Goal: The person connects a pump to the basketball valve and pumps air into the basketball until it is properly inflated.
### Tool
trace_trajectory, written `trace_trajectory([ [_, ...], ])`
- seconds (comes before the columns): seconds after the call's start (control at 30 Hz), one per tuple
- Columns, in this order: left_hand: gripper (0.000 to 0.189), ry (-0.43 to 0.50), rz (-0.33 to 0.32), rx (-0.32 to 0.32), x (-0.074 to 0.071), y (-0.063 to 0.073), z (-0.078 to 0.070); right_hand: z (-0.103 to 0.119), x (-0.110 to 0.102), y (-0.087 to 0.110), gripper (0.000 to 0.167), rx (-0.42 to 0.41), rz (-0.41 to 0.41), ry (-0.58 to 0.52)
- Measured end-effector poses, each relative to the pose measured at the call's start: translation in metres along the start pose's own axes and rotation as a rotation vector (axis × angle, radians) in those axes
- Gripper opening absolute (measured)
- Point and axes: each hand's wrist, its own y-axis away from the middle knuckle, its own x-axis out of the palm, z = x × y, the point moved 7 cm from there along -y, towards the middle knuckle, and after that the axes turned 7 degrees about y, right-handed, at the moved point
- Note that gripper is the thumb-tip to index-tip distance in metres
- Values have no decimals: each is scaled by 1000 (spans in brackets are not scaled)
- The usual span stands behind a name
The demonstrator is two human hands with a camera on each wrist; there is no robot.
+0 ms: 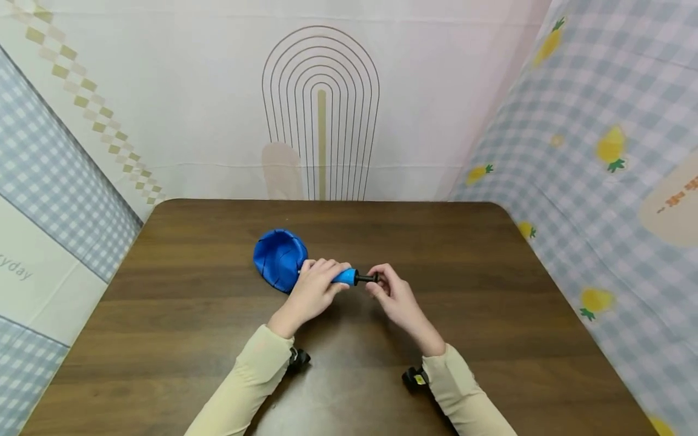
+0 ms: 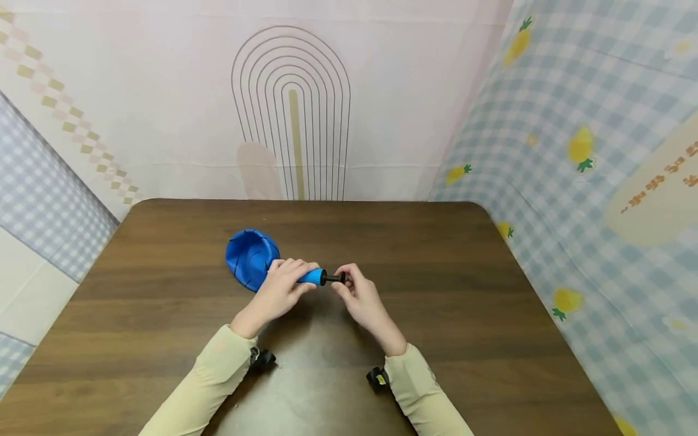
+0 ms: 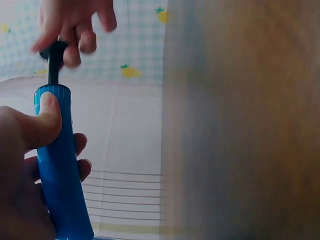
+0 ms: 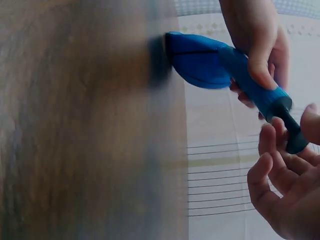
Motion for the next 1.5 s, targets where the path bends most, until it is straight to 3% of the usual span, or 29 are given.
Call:
trace_trajectory([
  [0.13, 35, 26, 30, 9, 4, 2, -1, 2, 3, 1, 21, -3, 12, 65],
  [0.4, 35, -13, 4, -12, -5, 10, 5, -14, -29, 11, 20, 10, -62, 117],
  [0.53, 36, -29, -4, -11, 1, 9, 1, -14, -17, 9, 18, 25, -77, 94],
  [0.67, 35, -37, 33, 15, 8, 10, -3, -7, 1, 8, 18, 11, -59, 107],
  [0.83, 35, -56, 67, 31, 0, 13, 3, -7, -10, 11, 20, -27, -30, 151],
  [1.0, 35, -50, 4, -9, -9, 13, 7, -13, -27, 12, 17, -8, -78, 158],
  [1.3, 35, -61, 12, 43, -3, 14, -2, 7, 5, -3, 15, -95, 35, 133],
  [1.5, 35, -94, -33, 63, -13, 14, 3, 1, -17, 3, 17, -77, -15, 193],
])
